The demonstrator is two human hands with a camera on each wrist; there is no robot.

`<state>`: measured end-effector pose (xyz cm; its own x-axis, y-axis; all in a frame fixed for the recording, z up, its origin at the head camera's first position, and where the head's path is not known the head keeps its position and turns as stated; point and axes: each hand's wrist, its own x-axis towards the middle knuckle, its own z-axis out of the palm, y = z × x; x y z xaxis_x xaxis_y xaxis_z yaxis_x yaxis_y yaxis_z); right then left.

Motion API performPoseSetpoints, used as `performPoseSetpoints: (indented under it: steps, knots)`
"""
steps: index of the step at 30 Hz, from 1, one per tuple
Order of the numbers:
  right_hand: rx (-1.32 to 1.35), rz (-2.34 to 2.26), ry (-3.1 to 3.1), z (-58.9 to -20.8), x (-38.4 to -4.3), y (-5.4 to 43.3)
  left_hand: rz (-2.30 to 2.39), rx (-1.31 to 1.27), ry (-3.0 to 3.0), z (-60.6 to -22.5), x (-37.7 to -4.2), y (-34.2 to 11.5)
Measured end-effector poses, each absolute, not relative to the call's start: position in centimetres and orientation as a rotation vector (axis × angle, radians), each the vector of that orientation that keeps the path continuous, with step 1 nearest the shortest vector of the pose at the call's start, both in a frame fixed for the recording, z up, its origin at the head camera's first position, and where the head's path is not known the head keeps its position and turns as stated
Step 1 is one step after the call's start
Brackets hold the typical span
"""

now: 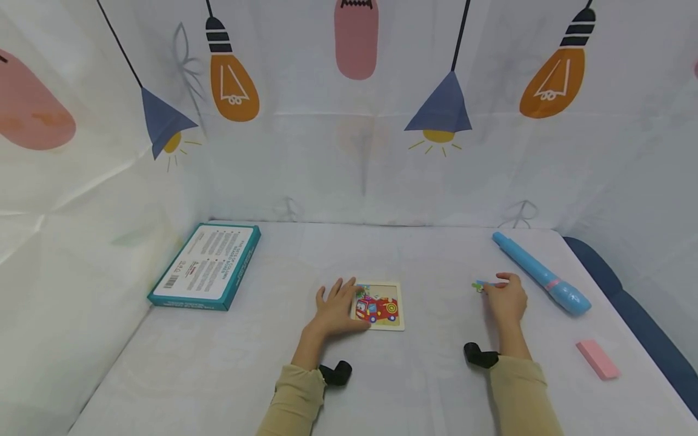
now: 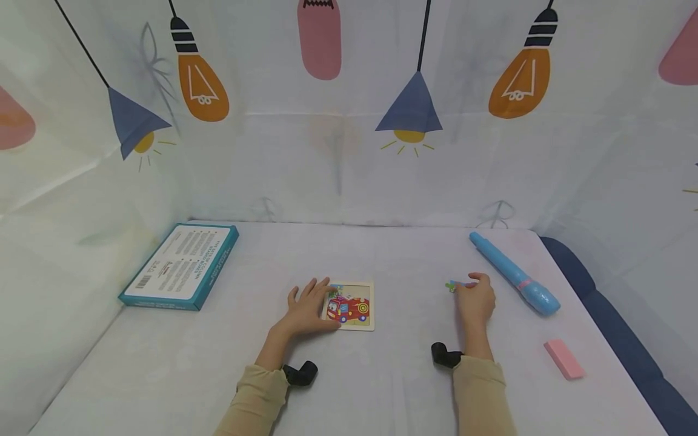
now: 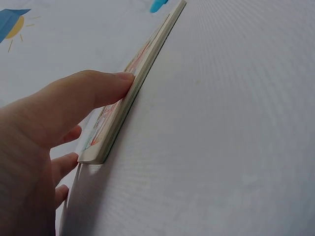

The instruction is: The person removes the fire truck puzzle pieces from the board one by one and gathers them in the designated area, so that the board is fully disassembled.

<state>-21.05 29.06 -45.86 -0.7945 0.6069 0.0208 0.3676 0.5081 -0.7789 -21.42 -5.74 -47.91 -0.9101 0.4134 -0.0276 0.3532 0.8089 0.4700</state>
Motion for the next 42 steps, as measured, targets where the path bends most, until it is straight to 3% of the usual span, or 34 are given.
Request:
performPoseSetpoints:
  steps: [21, 42]
  knots:
    - [-0.628, 1.282, -2.505, -44.2, -21.5, 22.0, 0.743, 0.576, 2.862, -48.2, -21.4, -5.7]
    - [-0.542, 1.364, -2.525, -45.0, -21.4, 18.7, 0.716, 0.566, 2.861, -48.2, -21.4, -5.7]
